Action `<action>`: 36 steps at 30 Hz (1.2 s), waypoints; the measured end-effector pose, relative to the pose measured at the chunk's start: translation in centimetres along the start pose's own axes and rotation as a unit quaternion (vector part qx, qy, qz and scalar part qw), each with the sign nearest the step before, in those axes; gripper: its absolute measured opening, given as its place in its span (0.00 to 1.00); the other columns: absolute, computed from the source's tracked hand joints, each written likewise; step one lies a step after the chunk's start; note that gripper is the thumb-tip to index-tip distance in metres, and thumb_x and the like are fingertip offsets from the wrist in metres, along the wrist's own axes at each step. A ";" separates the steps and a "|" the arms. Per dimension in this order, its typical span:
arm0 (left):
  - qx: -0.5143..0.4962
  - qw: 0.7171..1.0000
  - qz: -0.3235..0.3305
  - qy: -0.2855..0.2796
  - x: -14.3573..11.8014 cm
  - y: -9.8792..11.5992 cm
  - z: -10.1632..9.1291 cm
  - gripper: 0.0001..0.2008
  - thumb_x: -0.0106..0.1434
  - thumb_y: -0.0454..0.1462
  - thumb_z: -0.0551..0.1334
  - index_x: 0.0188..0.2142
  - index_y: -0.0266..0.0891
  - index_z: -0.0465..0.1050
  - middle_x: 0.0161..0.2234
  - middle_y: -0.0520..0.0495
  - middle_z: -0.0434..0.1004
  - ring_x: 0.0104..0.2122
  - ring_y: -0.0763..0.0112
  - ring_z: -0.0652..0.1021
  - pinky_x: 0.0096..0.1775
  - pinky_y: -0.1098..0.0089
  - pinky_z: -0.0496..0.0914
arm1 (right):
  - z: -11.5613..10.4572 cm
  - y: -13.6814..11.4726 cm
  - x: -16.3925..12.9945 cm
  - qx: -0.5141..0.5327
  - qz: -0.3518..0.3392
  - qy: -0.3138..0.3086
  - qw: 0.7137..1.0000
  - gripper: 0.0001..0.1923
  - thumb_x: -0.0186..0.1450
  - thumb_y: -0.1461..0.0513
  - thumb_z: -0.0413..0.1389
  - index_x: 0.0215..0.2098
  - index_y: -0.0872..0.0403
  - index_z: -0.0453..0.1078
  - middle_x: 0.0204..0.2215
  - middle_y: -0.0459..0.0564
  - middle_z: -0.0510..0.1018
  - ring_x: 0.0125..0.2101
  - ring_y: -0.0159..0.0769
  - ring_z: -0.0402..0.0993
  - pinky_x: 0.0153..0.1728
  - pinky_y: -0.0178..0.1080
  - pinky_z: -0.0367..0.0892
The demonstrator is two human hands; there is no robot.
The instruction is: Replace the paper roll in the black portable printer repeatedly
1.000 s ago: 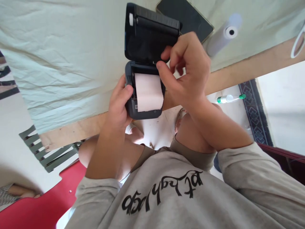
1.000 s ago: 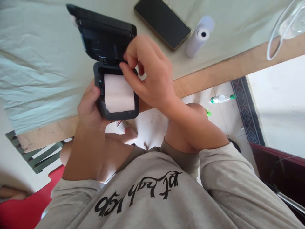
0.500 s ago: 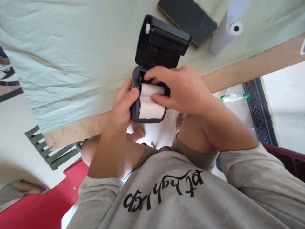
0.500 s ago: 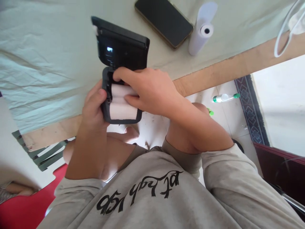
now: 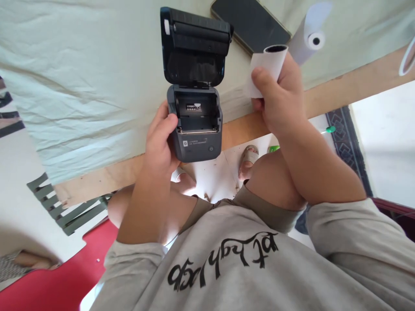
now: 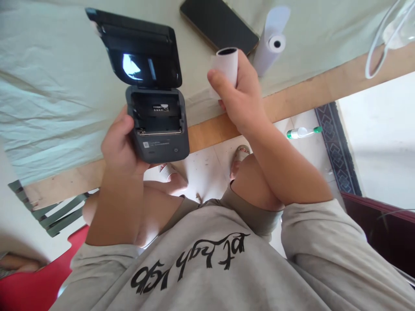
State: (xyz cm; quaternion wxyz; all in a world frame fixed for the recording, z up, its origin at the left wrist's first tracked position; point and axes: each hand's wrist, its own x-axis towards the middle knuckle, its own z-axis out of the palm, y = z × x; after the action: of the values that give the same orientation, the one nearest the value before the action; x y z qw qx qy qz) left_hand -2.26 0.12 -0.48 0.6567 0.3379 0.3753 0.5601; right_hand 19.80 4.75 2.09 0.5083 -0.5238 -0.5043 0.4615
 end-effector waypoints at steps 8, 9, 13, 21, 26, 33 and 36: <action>-0.014 1.000 0.011 -0.015 -0.1 -0.1 0.2 0.18 0.60 0.46 0.65 0.46 0.39 0.74 0.43 0.45 0.80 0.41 0.60 0.81 0.41 0.59 0.76 | -2.6 1.0 0.5 -0.377 -0.223 -0.026 0.899 0.11 0.65 0.52 0.56 0.38 0.47 0.61 0.42 0.52 0.75 0.44 0.47 0.71 0.48 0.50 0.65; -0.016 1.000 0.013 -0.018 -0.1 -0.1 0.2 0.17 0.60 0.46 0.65 0.45 0.39 0.74 0.43 0.45 0.80 0.41 0.59 0.81 0.41 0.58 0.76 | -2.8 1.0 0.6 -0.387 -0.217 -0.030 0.896 0.11 0.64 0.53 0.57 0.39 0.48 0.62 0.43 0.53 0.76 0.45 0.47 0.72 0.48 0.49 0.65; -0.017 1.000 0.015 -0.021 -0.1 -0.1 0.2 0.15 0.62 0.45 0.63 0.44 0.41 0.75 0.43 0.44 0.81 0.40 0.59 0.81 0.40 0.58 0.75 | -3.0 0.4 0.4 -0.426 -0.155 -0.077 0.888 0.15 0.62 0.60 0.58 0.48 0.48 0.65 0.49 0.51 0.77 0.49 0.46 0.73 0.52 0.49 0.65; -0.007 1.000 0.008 -0.003 -0.1 -0.1 0.4 0.18 0.59 0.47 0.64 0.46 0.40 0.76 0.41 0.44 0.81 0.38 0.60 0.81 0.36 0.60 0.76 | -5.3 -0.2 0.8 -0.254 -0.250 0.078 0.931 0.15 0.62 0.64 0.52 0.47 0.48 0.69 0.34 0.50 0.76 0.37 0.41 0.73 0.39 0.44 0.64; 0.003 1.000 0.006 -0.005 -0.1 -0.2 0.3 0.18 0.60 0.47 0.63 0.46 0.42 0.75 0.42 0.44 0.81 0.39 0.58 0.81 0.37 0.59 0.76 | -7.2 0.8 2.5 -0.372 -0.213 0.161 0.889 0.19 0.57 0.70 0.53 0.46 0.51 0.69 0.47 0.59 0.74 0.45 0.45 0.70 0.43 0.45 0.65; -0.009 1.000 0.005 -0.010 0.0 0.0 0.4 0.17 0.59 0.46 0.63 0.45 0.41 0.75 0.42 0.44 0.81 0.39 0.58 0.80 0.38 0.59 0.76 | -7.2 1.5 2.6 -0.416 -0.143 0.088 0.894 0.25 0.58 0.70 0.52 0.53 0.56 0.66 0.51 0.60 0.73 0.51 0.45 0.67 0.56 0.46 0.61; -0.007 1.000 0.005 0.000 -0.1 0.0 0.5 0.17 0.60 0.45 0.63 0.46 0.41 0.76 0.41 0.45 0.80 0.38 0.60 0.80 0.37 0.60 0.75 | -7.2 1.2 2.2 -0.295 -0.102 0.065 0.948 0.34 0.55 0.70 0.51 0.59 0.46 0.56 0.58 0.50 0.68 0.51 0.37 0.67 0.50 0.41 0.62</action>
State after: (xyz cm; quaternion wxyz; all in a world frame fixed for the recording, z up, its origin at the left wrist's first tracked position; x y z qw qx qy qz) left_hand -1.83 -0.01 -0.23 0.6561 0.3354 0.3700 0.5658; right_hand 27.17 6.48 1.35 0.4069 -0.6248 -0.6346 0.2032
